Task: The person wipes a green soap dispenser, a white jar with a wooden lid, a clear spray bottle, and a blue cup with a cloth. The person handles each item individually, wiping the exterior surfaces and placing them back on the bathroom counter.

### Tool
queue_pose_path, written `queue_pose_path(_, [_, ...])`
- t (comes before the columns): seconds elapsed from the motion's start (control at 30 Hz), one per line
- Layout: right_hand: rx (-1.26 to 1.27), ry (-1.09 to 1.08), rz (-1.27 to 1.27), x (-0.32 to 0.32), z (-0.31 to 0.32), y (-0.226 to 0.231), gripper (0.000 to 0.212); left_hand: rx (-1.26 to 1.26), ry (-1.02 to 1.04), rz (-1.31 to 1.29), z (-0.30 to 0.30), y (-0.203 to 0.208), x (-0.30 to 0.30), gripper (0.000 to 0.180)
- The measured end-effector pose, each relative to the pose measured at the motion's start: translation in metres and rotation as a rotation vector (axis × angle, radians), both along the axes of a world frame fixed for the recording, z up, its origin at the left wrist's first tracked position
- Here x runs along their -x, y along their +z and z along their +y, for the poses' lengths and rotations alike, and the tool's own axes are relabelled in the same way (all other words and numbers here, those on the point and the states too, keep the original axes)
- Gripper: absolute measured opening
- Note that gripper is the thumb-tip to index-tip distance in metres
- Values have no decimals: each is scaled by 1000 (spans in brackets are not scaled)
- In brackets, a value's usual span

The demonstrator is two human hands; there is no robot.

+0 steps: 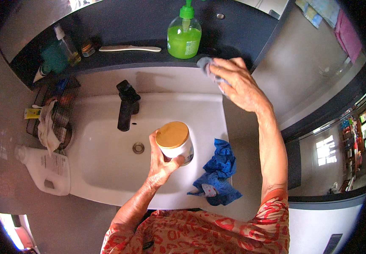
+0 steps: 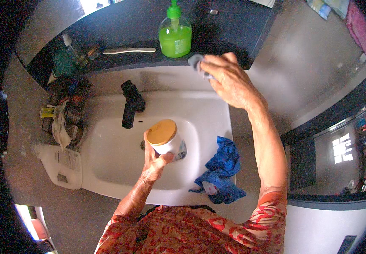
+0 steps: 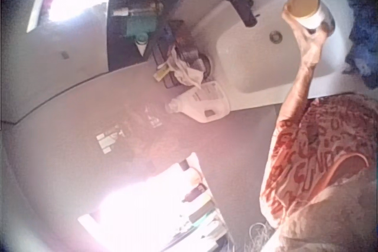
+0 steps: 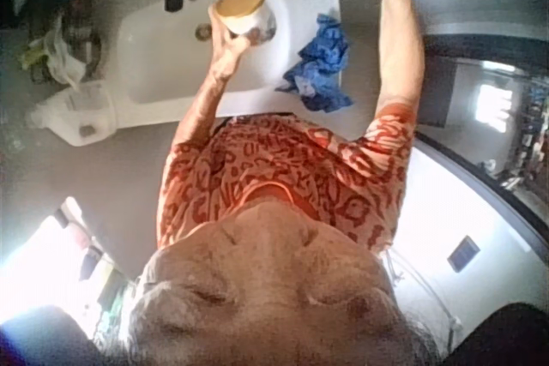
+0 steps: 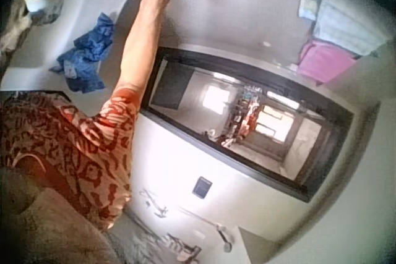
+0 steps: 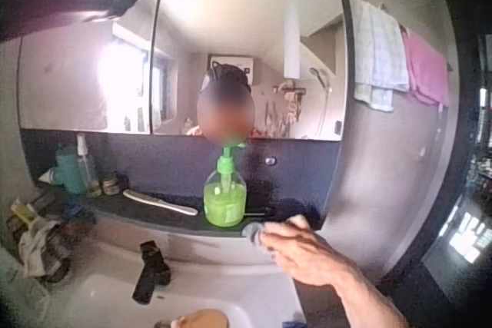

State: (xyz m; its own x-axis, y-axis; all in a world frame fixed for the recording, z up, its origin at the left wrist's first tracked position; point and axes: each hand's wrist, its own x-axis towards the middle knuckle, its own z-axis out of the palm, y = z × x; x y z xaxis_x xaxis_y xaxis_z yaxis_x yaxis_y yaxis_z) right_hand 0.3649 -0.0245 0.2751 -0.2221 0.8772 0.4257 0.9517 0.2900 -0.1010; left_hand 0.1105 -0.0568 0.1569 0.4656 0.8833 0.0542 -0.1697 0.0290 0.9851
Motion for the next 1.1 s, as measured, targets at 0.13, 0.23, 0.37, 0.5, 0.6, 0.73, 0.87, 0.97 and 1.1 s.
queue_pose_path(0.13, [-228, -171, -50, -10, -10, -1, 28, -92, 0, 33, 9, 21, -18, 81])
queue_pose_path(0.23, [-399, -398, -295, -14, -13, -24, 31, -188, -57, -72, 17, 54, -43, 75])
queue_pose_path(0.37, [-320, -268, 13, -18, -36, -27, 38, -320, -11, -169, 38, 79, -81, 77])
queue_pose_path(0.5, [-176, -254, 287, -29, -66, -44, 39, -569, 101, -94, 63, 96, -121, 79])
queue_pose_path(0.6, [-131, -224, 400, -37, -86, -57, 38, -705, 212, 16, 79, 108, -143, 76])
queue_pose_path(0.73, [76, -222, 589, -37, -106, -70, 38, -657, 168, -107, 101, 111, -167, 75])
queue_pose_path(0.87, [71, -125, 568, -35, -120, -87, 40, -674, 185, -112, 116, 110, -193, 77])
queue_pose_path(0.97, [129, -120, 575, -32, -127, -96, 41, -687, 258, -12, 124, 110, -207, 79])
queue_pose_path(1.1, [197, -190, 676, -26, -136, -107, 44, -735, 326, 12, 130, 111, -219, 75])
